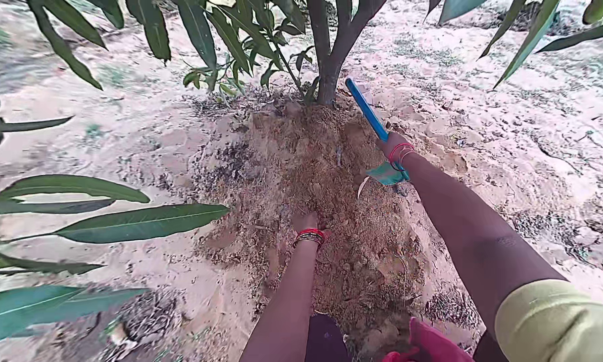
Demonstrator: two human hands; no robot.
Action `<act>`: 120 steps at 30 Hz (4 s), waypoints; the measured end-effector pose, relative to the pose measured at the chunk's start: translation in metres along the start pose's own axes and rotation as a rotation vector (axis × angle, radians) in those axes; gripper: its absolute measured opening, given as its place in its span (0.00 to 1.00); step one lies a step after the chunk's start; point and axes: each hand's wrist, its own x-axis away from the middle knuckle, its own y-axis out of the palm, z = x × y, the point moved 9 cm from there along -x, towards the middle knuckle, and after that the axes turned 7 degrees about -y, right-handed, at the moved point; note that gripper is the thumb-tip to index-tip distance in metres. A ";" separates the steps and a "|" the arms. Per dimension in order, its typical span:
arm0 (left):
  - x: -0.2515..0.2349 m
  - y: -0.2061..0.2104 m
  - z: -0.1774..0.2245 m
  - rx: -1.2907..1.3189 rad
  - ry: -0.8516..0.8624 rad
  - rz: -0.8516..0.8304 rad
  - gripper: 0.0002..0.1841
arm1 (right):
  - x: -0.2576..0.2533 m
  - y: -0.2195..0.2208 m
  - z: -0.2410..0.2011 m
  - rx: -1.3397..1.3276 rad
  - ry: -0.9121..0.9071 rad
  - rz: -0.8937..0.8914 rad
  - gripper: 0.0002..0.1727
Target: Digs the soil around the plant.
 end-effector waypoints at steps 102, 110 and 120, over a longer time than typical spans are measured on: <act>0.111 0.257 -0.031 -1.247 0.768 -0.406 0.37 | 0.072 0.032 0.275 0.955 -0.283 -0.574 0.12; 0.092 0.396 -0.165 -1.197 0.306 -0.831 0.49 | 0.019 0.109 0.325 1.094 -0.350 -0.880 0.12; 0.080 0.366 -0.212 -1.280 0.269 -0.926 0.32 | 0.076 0.139 0.354 0.808 -0.481 -0.835 0.13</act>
